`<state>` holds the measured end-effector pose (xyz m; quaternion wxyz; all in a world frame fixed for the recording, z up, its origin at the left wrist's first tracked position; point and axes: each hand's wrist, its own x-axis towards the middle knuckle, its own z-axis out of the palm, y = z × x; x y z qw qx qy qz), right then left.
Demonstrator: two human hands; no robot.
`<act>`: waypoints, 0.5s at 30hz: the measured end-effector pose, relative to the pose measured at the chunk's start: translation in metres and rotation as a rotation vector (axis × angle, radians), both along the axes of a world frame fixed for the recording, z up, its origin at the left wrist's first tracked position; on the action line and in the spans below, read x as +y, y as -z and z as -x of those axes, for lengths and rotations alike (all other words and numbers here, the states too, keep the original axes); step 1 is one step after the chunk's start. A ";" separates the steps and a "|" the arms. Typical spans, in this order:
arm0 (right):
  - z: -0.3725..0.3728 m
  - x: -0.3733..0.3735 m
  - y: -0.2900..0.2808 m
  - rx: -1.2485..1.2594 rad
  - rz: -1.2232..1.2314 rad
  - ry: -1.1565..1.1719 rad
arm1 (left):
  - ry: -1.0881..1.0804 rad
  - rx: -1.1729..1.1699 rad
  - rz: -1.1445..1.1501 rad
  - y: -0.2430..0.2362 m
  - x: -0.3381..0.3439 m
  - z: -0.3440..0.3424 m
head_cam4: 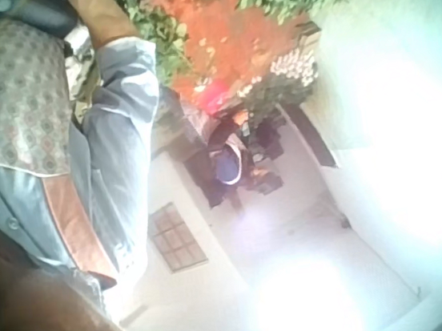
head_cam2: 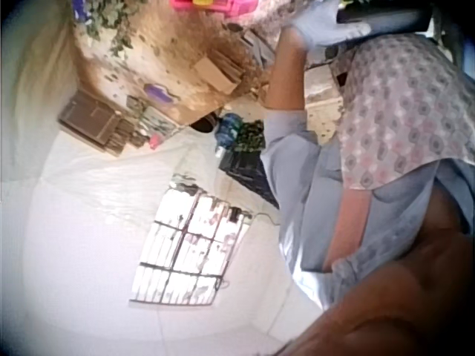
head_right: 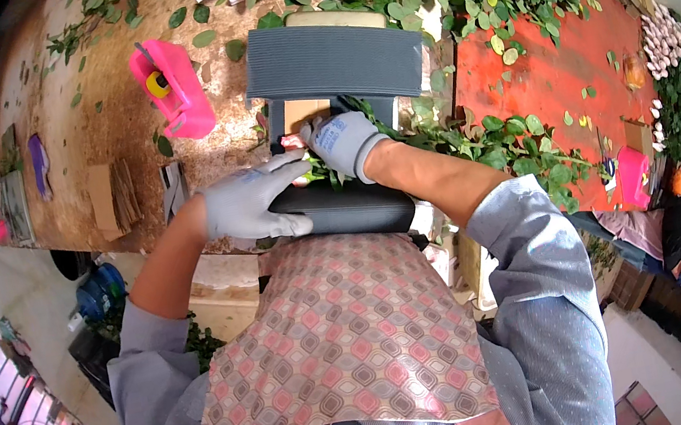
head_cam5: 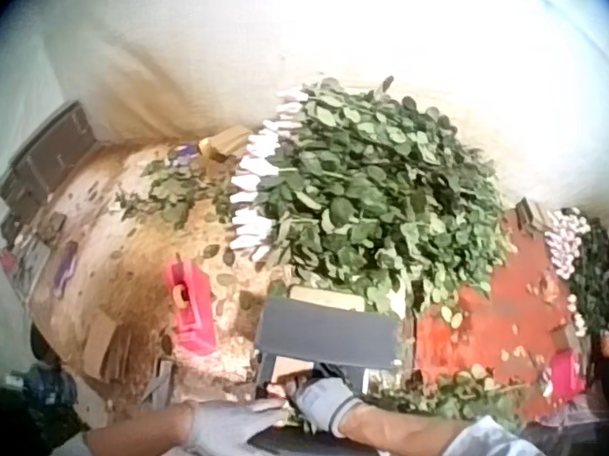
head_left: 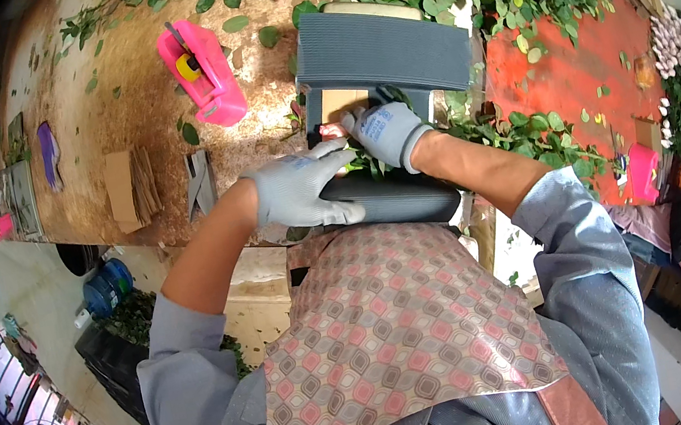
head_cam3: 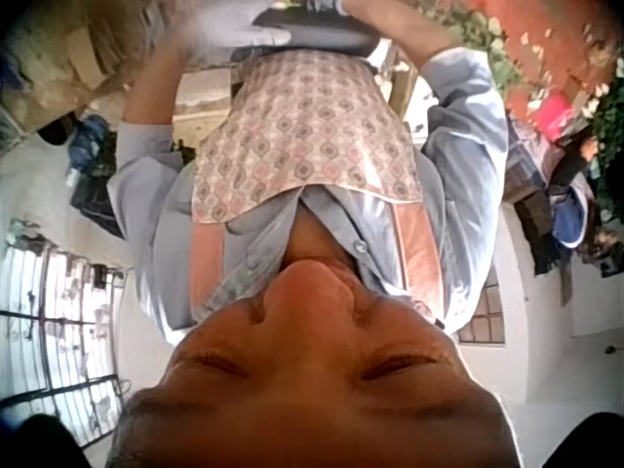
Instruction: The person arranges white flowers and green leaves into a black rectangular box. They place a cardboard insert into the box, add a layer of green leaves, and then carefully arrange the white flowers on top. The person repeats this process, filling the box with layers of leaves and flowers.
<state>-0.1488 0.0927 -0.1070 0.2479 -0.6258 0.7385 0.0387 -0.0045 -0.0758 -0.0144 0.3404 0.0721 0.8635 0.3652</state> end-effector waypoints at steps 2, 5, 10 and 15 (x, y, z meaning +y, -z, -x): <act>0.001 0.002 0.004 -0.003 0.061 0.011 | 0.032 -0.139 0.028 0.005 0.007 0.007; 0.006 -0.004 -0.001 -0.052 -0.026 0.010 | 0.116 -0.190 0.081 0.004 0.006 0.013; 0.007 0.000 -0.013 -0.086 0.058 0.041 | 0.144 -0.177 0.084 0.005 0.006 0.016; 0.004 0.000 -0.004 -0.053 0.121 0.008 | 0.161 -0.200 0.091 0.006 0.007 0.016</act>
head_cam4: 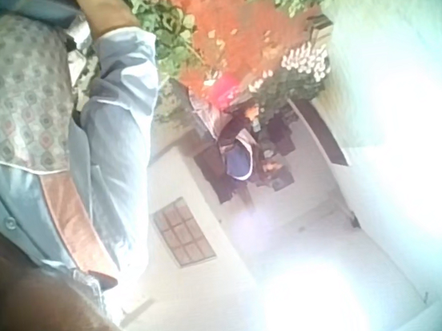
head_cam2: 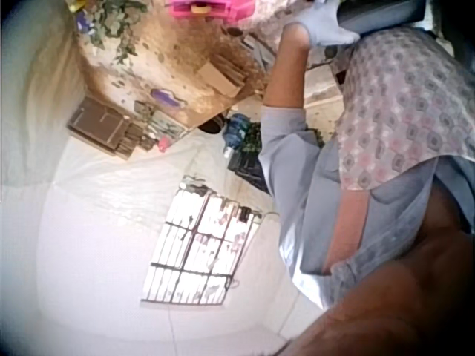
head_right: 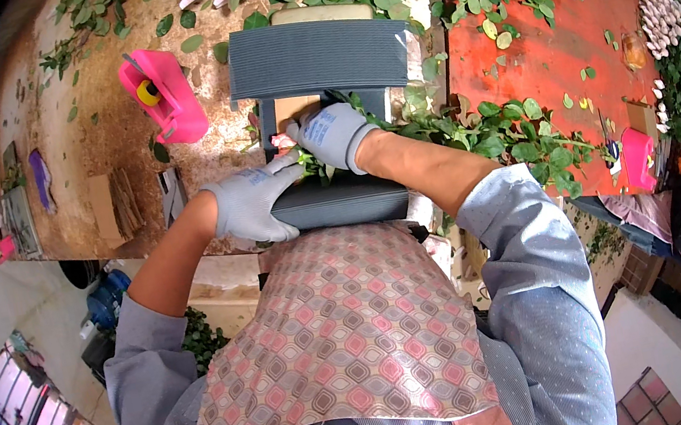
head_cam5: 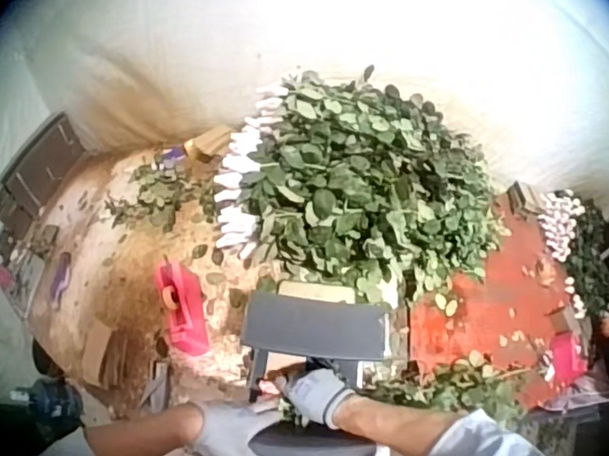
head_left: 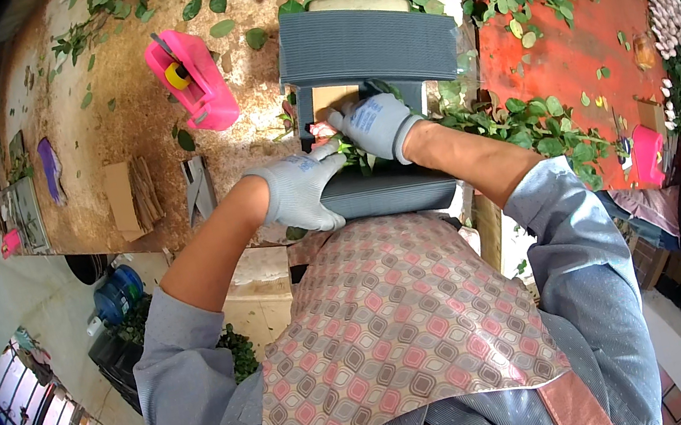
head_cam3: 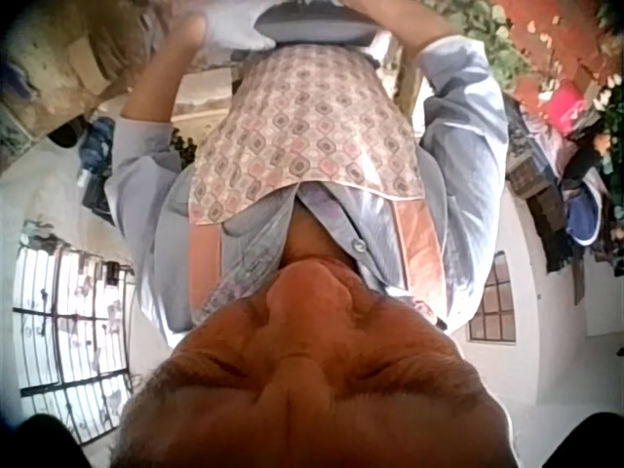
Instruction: The person arranges white flowers and green leaves into a black rectangular box. They place a cardboard insert into the box, add a layer of green leaves, and then carefully arrange the white flowers on top. The person repeats this process, filling the box with layers of leaves and flowers.
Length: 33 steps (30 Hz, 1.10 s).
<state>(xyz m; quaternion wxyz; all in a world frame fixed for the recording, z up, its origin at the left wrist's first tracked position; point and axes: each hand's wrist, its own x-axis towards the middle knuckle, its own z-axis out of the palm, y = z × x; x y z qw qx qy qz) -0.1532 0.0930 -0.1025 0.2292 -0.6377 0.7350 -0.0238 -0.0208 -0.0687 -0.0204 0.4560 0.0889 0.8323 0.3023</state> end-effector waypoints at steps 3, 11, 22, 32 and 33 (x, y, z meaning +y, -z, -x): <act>-0.004 -0.003 0.000 0.011 -0.019 0.056 | -0.010 -0.018 -0.006 -0.011 0.001 0.005; -0.006 0.004 0.015 -0.092 0.117 0.119 | -0.043 0.099 0.029 0.005 0.008 0.002; 0.023 0.047 -0.022 -0.113 0.261 0.325 | 0.012 0.068 0.053 0.024 -0.005 -0.004; 0.024 0.105 0.025 0.037 -0.006 0.402 | -0.106 0.250 -0.206 0.030 0.019 0.003; 0.020 0.092 -0.002 -0.003 -0.005 0.372 | -0.148 0.275 -0.241 0.040 0.026 -0.002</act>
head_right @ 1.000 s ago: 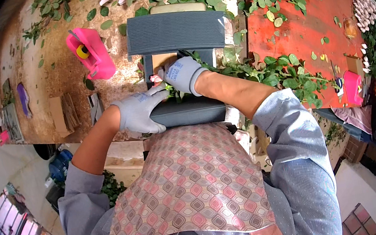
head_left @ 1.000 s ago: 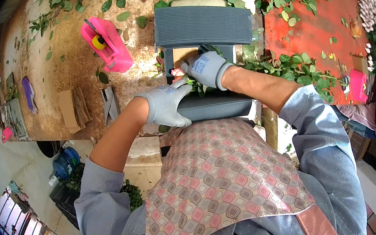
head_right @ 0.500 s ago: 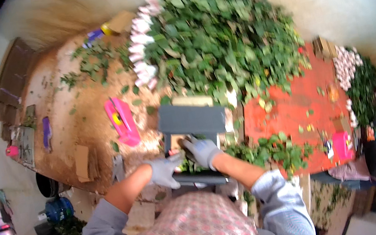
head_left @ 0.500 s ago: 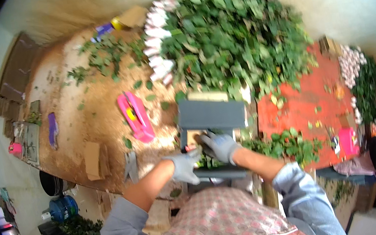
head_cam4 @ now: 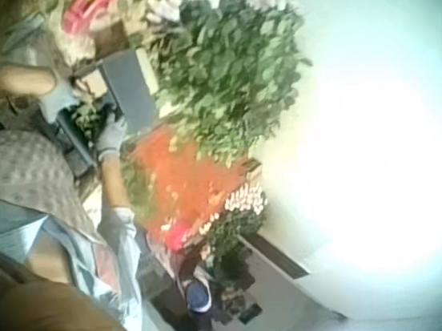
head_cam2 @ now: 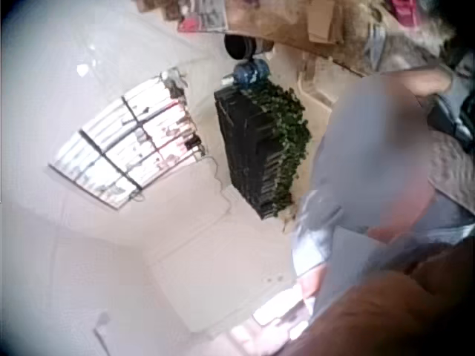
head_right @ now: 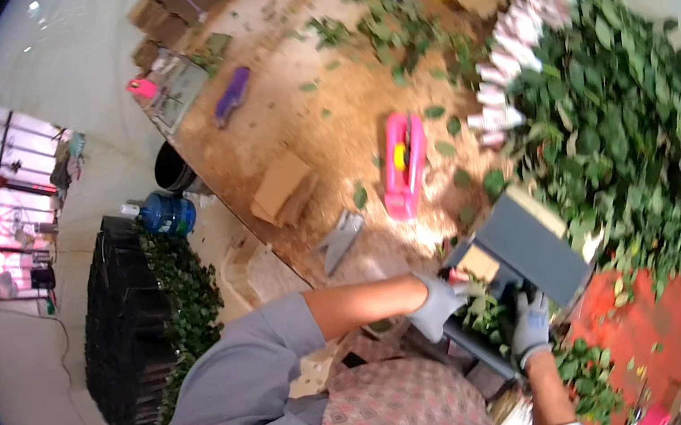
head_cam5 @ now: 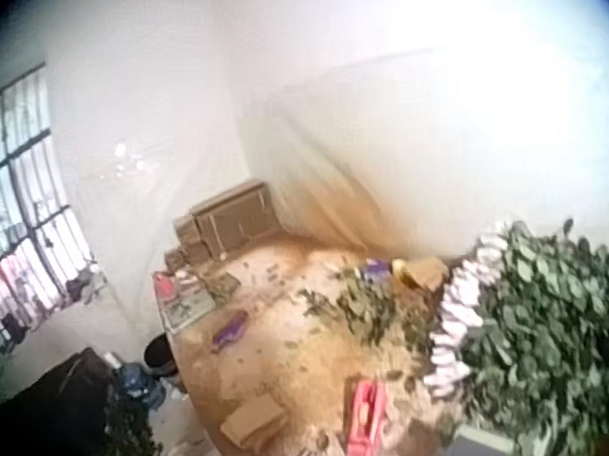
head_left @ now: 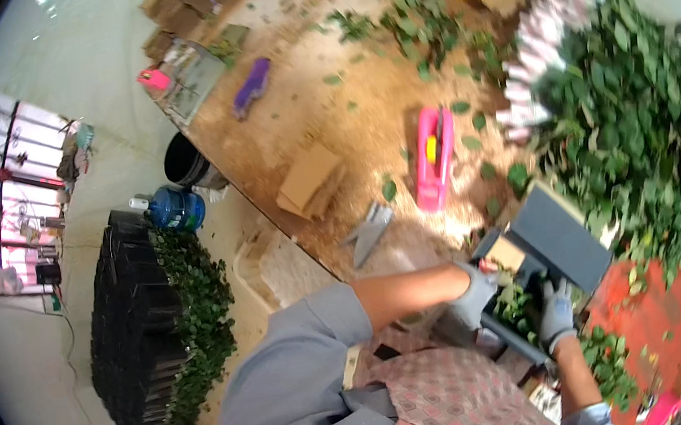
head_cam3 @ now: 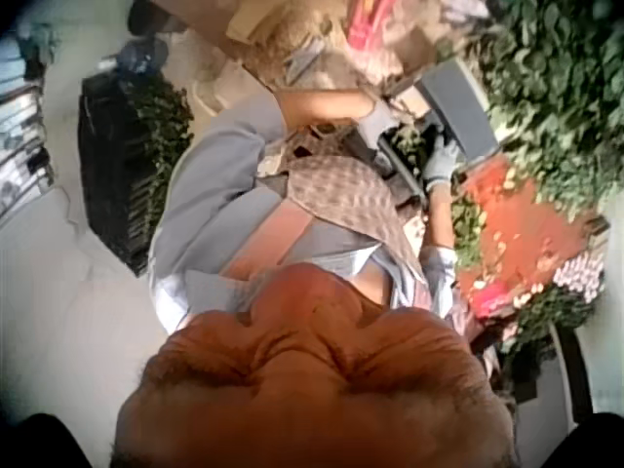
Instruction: The person arranges white flowers and green leaves into a black rectangular box. They place a cardboard insert into the box, add a layer of green leaves, and then carefully arrange the white flowers on top. The person repeats this process, filling the box with layers of leaves and flowers.
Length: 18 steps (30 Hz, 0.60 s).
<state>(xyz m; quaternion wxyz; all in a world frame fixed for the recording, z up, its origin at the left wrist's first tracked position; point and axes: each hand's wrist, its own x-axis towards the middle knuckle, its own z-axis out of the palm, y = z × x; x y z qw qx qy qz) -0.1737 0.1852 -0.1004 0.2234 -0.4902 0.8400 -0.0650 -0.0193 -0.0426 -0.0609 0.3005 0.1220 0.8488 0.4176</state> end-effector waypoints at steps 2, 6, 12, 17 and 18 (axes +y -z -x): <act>-0.006 -0.009 -0.011 0.002 0.000 0.034 | 0.019 -0.137 0.181 -0.023 -0.006 -0.001; -0.009 -0.021 -0.016 0.011 -0.122 0.074 | -0.068 -0.133 0.175 -0.011 -0.007 -0.012; 0.012 -0.005 -0.017 -0.211 0.073 0.005 | 0.054 -0.206 0.170 -0.030 -0.025 0.007; 0.012 0.029 -0.053 -0.046 0.072 0.183 | 0.081 -0.223 0.202 -0.033 -0.030 0.004; 0.011 0.038 -0.060 -0.010 -0.086 0.241 | 0.085 -0.244 0.207 -0.031 -0.029 0.002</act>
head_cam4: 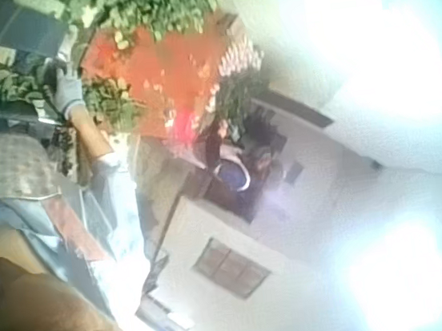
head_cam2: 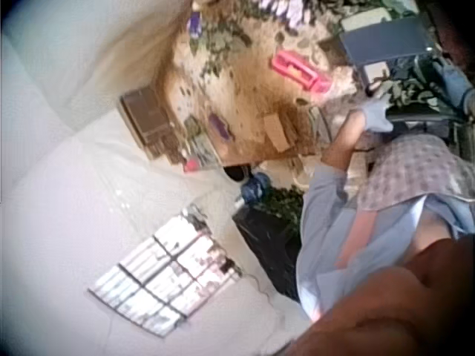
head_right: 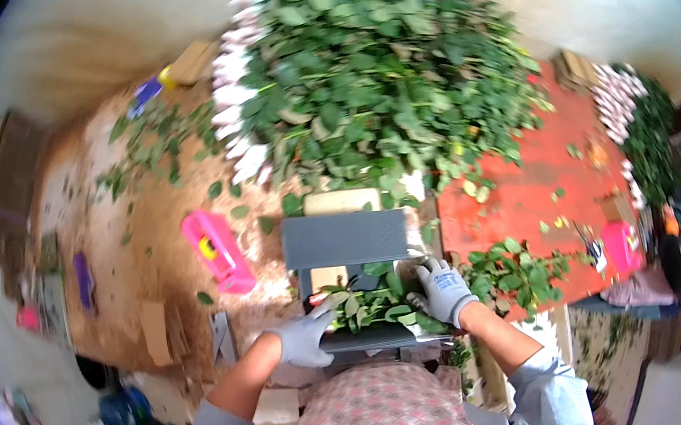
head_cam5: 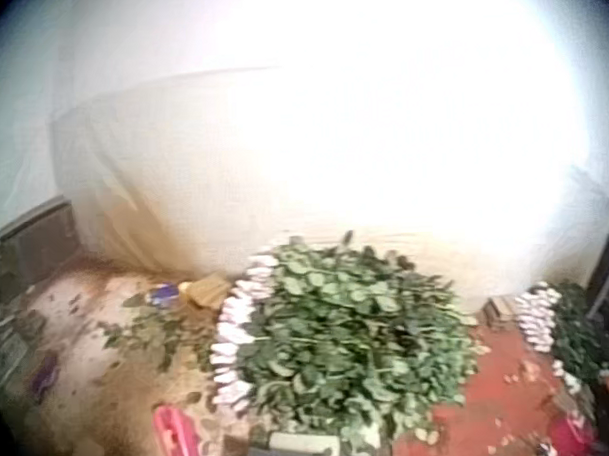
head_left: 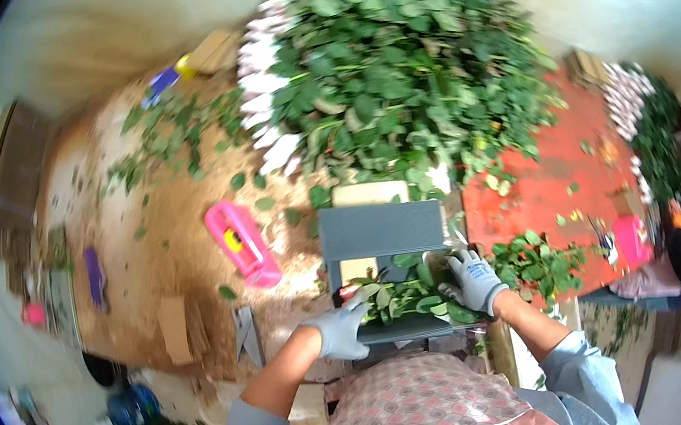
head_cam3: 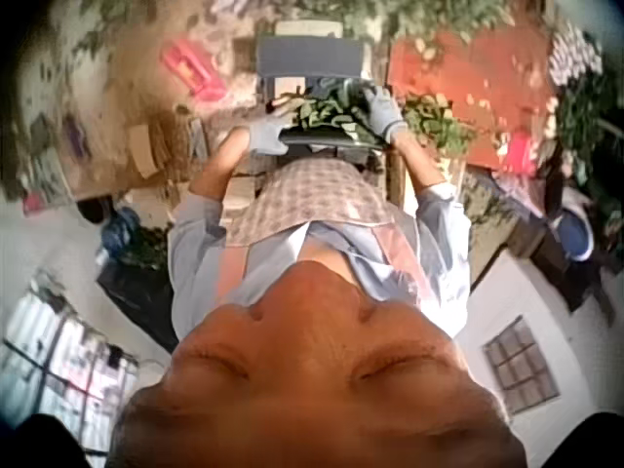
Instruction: The person arranges white flowers and green leaves into a black rectangular box. They place a cardboard insert into the box, add a layer of green leaves, and then carefully arrange the white flowers on top. The person repeats this process, filling the box with layers of leaves and flowers.
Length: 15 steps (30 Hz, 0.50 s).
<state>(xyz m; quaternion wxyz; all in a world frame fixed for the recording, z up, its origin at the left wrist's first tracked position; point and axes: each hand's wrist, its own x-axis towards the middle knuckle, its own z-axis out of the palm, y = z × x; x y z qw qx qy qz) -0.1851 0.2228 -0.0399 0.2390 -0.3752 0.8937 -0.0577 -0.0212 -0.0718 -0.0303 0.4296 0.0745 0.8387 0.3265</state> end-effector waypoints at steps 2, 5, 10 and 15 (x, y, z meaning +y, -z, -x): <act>-0.002 0.025 0.006 -0.065 -0.084 0.045 | 0.018 -0.024 0.055 -0.007 0.004 0.007; -0.004 0.048 0.008 -0.142 -0.098 0.022 | 0.057 0.002 0.055 -0.010 0.006 0.010; 0.085 0.024 -0.048 -0.037 -0.104 0.149 | 0.035 0.007 0.052 -0.001 0.005 0.004; 0.176 -0.081 -0.082 0.296 0.626 0.051 | 0.018 -0.054 0.028 -0.006 0.005 0.007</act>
